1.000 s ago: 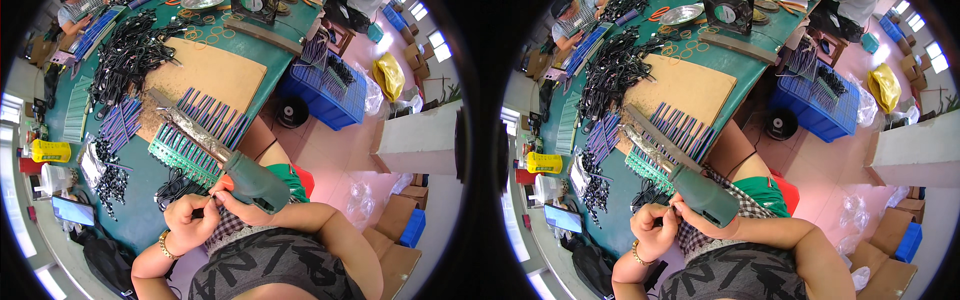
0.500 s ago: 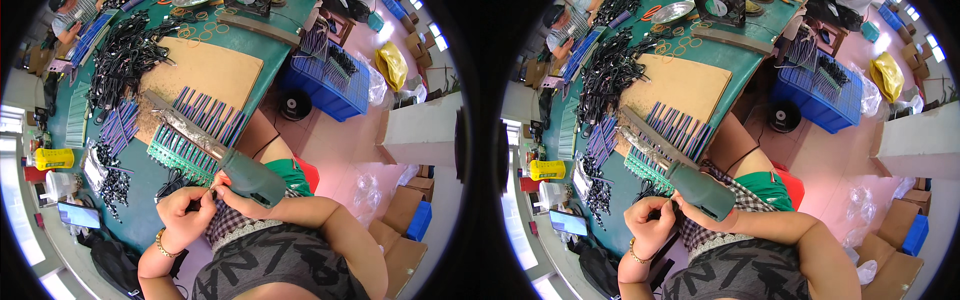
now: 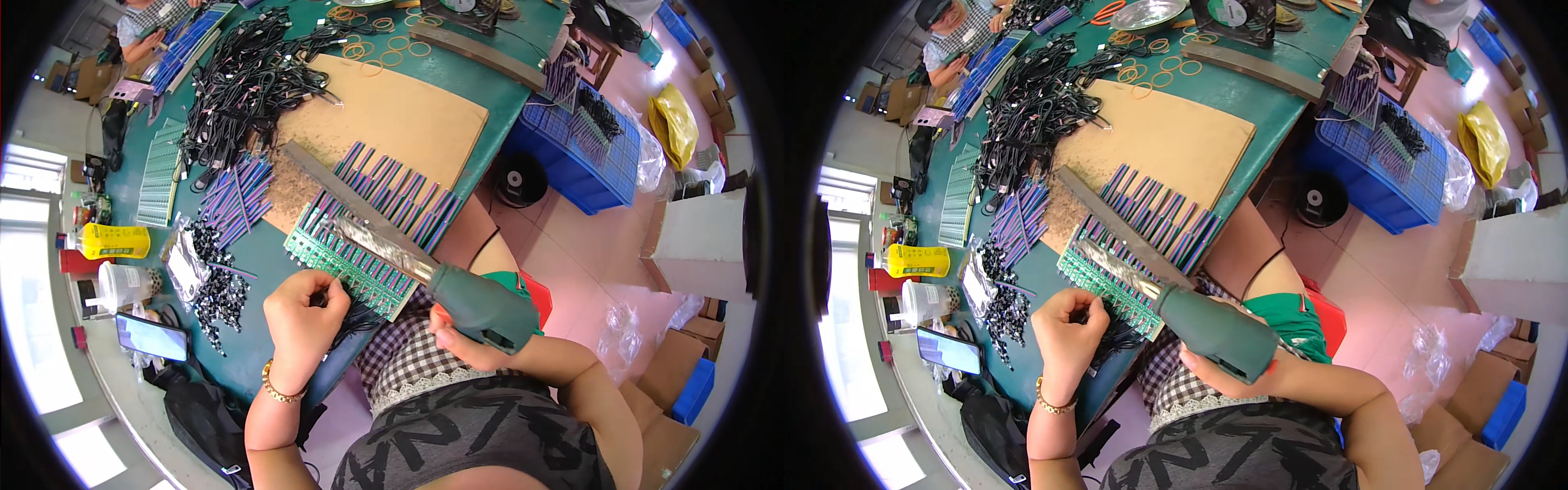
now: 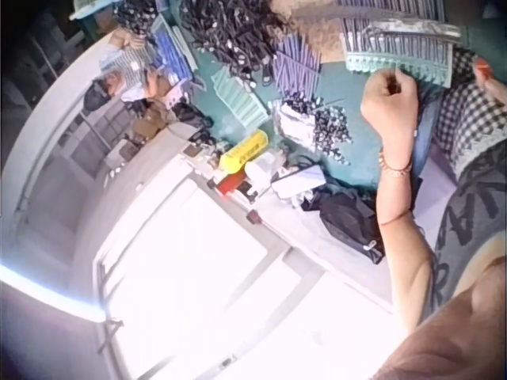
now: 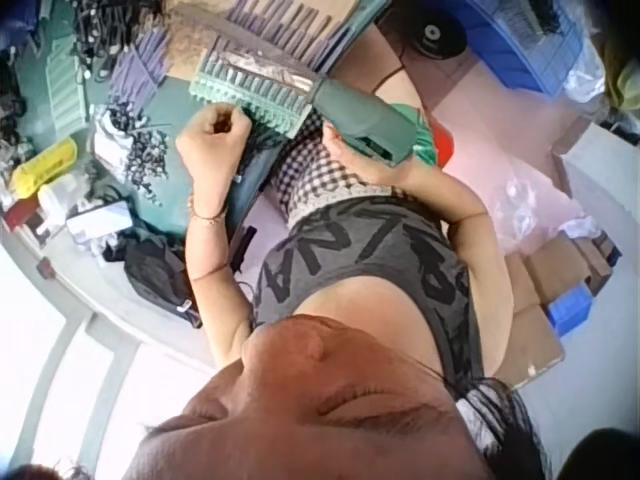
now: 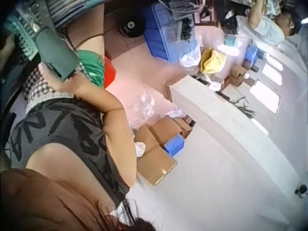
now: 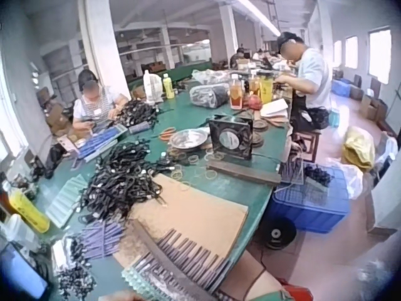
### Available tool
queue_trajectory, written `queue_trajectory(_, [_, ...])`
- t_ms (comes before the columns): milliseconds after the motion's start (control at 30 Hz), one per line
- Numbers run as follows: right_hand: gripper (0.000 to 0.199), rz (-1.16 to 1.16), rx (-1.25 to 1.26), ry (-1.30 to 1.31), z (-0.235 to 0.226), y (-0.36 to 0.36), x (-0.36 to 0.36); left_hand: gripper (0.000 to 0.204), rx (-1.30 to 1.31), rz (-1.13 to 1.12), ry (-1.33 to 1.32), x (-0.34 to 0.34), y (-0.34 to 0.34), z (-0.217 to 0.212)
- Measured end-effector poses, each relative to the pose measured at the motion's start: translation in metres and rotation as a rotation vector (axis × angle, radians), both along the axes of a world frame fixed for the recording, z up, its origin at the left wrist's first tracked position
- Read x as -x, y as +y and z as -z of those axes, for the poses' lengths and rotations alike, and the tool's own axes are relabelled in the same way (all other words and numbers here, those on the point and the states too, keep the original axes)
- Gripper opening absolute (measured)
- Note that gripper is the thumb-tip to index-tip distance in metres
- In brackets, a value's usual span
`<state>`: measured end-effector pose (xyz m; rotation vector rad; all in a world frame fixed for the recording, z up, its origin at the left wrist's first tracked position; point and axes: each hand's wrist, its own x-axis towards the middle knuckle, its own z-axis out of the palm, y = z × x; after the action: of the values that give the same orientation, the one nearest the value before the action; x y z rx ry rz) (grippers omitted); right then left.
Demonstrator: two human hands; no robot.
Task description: The person solders ribbon cable wires to a row of circuit boards using a soldering iron. The person then picks up black cables and solders their wire ends to the circuit boards with the soldering iron.
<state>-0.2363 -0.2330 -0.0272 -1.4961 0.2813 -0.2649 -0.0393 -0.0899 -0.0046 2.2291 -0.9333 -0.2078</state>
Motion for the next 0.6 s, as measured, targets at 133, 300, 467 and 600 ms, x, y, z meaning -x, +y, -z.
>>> queue_trajectory(133, [0.017, 0.04, 0.286, -0.008, 0.022, 0.005, 0.021, 0.004, -0.025, 0.007, 0.073, 0.001, 0.002, -0.009])
queue_trajectory(300, [0.017, 0.09, -0.085, 0.153, 0.008, 0.007, 0.023, 0.005, -0.119, 0.107, 0.367, -0.012, 0.009, -0.015])
queue_trajectory(467, [0.017, 0.164, 0.008, 0.066, 0.015, 0.008, 0.025, 0.007, -0.187, 0.082, 0.818, -0.023, 0.006, -0.024])
queue_trajectory(600, [0.019, 0.018, 0.255, 0.02, 0.022, 0.001, 0.028, 0.006, 0.03, 0.002, 0.803, -0.023, 0.004, -0.008])
